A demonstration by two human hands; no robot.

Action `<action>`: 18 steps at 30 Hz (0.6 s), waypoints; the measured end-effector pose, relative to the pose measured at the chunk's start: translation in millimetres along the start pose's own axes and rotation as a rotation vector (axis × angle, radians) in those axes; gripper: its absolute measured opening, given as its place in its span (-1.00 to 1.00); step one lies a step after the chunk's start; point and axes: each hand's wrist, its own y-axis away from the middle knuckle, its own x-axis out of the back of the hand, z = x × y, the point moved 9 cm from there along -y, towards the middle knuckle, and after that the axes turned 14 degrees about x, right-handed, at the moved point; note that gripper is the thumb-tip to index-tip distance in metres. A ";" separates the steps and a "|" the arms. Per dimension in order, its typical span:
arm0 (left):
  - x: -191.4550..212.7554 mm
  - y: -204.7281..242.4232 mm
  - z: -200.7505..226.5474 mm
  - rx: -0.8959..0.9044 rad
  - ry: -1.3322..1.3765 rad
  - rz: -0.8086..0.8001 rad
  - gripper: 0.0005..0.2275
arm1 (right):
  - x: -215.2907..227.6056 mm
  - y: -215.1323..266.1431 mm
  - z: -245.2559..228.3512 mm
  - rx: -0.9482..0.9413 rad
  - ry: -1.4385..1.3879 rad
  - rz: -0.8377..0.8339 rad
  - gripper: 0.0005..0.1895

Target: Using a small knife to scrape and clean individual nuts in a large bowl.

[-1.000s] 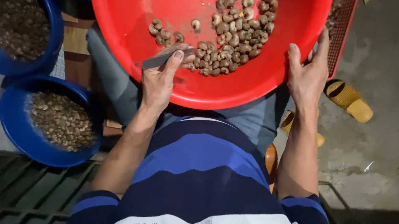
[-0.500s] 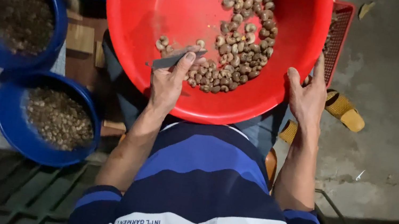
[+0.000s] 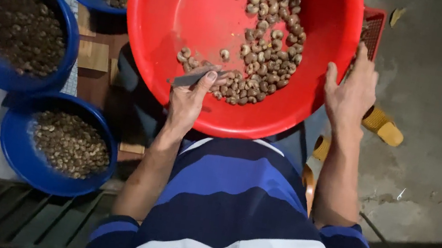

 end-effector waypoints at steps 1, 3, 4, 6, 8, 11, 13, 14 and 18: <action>1.5 -2.5 -11.3 0.080 0.095 -0.035 -0.73 | 5.3 -8.7 -9.3 0.102 0.133 0.107 -0.39; 2.0 -3.2 -23.4 0.165 0.191 -0.065 -0.67 | 9.0 -22.6 -37.8 0.208 0.262 0.206 -0.36; 0.1 -1.4 -22.8 0.155 0.206 -0.083 -0.70 | 12.6 -27.5 -68.8 0.360 0.242 0.261 -0.47; -3.2 -0.9 -20.1 0.139 0.213 -0.105 -0.73 | -5.5 -37.6 -92.2 0.508 0.215 0.324 -0.57; -5.8 -0.4 -17.4 0.113 0.093 -0.107 -0.72 | -58.1 -50.5 -86.4 0.599 0.114 0.252 -0.67; -8.7 4.4 -19.9 0.161 0.133 -0.115 -0.68 | -139.5 -72.8 -78.6 0.604 0.158 0.016 -0.81; -6.5 7.0 -19.8 0.164 0.103 -0.098 -0.65 | -150.9 -72.0 -80.7 0.653 0.163 0.022 -0.77; -4.6 8.7 -20.8 0.174 0.076 -0.081 -0.63 | -157.1 -70.0 -83.7 0.701 0.171 0.022 -0.66; -3.6 8.2 -27.6 0.186 0.118 -0.057 -0.69 | -184.9 -66.6 -73.0 0.663 0.219 -0.007 -0.78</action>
